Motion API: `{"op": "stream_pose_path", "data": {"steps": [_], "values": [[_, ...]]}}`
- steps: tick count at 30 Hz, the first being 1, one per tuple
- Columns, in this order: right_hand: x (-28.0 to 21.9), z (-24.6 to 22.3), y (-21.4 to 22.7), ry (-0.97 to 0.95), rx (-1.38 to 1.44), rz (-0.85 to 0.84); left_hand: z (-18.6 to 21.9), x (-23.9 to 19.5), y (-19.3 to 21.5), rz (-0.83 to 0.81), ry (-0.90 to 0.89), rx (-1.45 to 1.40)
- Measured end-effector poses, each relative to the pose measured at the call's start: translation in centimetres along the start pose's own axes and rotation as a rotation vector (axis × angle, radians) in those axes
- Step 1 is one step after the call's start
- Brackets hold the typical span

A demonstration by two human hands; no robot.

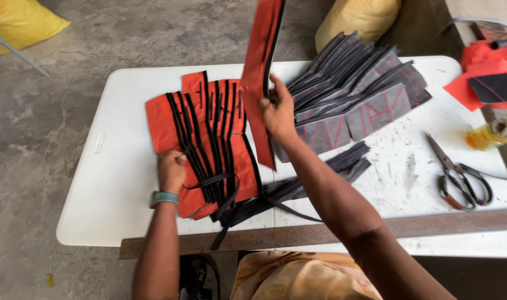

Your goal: The person repeatedly picks up a black pouch with red stitching, opens the zipper, and then closes it. They handle multiple pouches one at a time, stacking them on a white table alongside orange pouches. Scissors and other tools are visible on the table.

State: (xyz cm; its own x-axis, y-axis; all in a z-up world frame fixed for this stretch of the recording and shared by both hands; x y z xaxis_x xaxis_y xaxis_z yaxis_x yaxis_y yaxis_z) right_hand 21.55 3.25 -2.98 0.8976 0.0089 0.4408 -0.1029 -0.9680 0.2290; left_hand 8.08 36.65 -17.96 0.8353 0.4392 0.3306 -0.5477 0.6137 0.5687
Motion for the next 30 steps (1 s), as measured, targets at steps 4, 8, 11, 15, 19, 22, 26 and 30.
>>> {"op": "stream_pose_path", "data": {"steps": [4, 8, 11, 15, 19, 22, 26, 30], "values": [[0.9, -8.8, 7.1, 0.196, 0.149, 0.037, 5.7, 3.2, 5.9, 0.127, 0.086, -0.504], [-3.1, -17.0, 13.7, 0.452, -0.166, 0.176, 19.7, 3.6, 12.2, 0.141, -0.139, -0.916], [-8.5, -20.1, 15.5, 0.619, -0.453, 0.259, 31.8, -0.1, 9.9, -0.104, -0.303, -0.722], [-13.7, -20.0, 14.5, 0.671, -0.781, 0.159, 44.5, -7.7, 5.1, -0.284, -0.843, -0.605], [-15.1, -17.0, 18.0, 0.481, -0.589, -0.139, 45.9, -8.3, -0.5, -0.447, -0.552, -0.758], [-14.5, -14.0, 24.4, 0.189, -0.044, -0.101, 46.1, -10.3, -3.9, -0.801, -0.575, -0.803], [-13.6, -9.3, 28.1, -0.082, 0.617, -0.136, 45.4, -14.3, -7.9, -1.149, -0.587, -0.696], [-14.7, -7.6, 29.4, -0.115, 0.402, -0.138, 45.2, -14.1, -8.8, -1.097, -0.615, -0.631]]}}
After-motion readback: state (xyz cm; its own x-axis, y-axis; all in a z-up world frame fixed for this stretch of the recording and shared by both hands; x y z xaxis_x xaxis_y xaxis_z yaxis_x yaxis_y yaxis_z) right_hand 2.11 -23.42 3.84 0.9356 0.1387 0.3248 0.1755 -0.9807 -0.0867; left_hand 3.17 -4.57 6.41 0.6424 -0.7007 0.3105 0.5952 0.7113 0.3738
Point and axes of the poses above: each hand's wrist, its own x-axis towards the middle knuckle, its own y-axis out of the back of the hand, z = x × y, the point moved 8 cm from there along x, towards the middle knuckle, and after that the axes turned 7 degrees about -x, right-handed, at the moved point
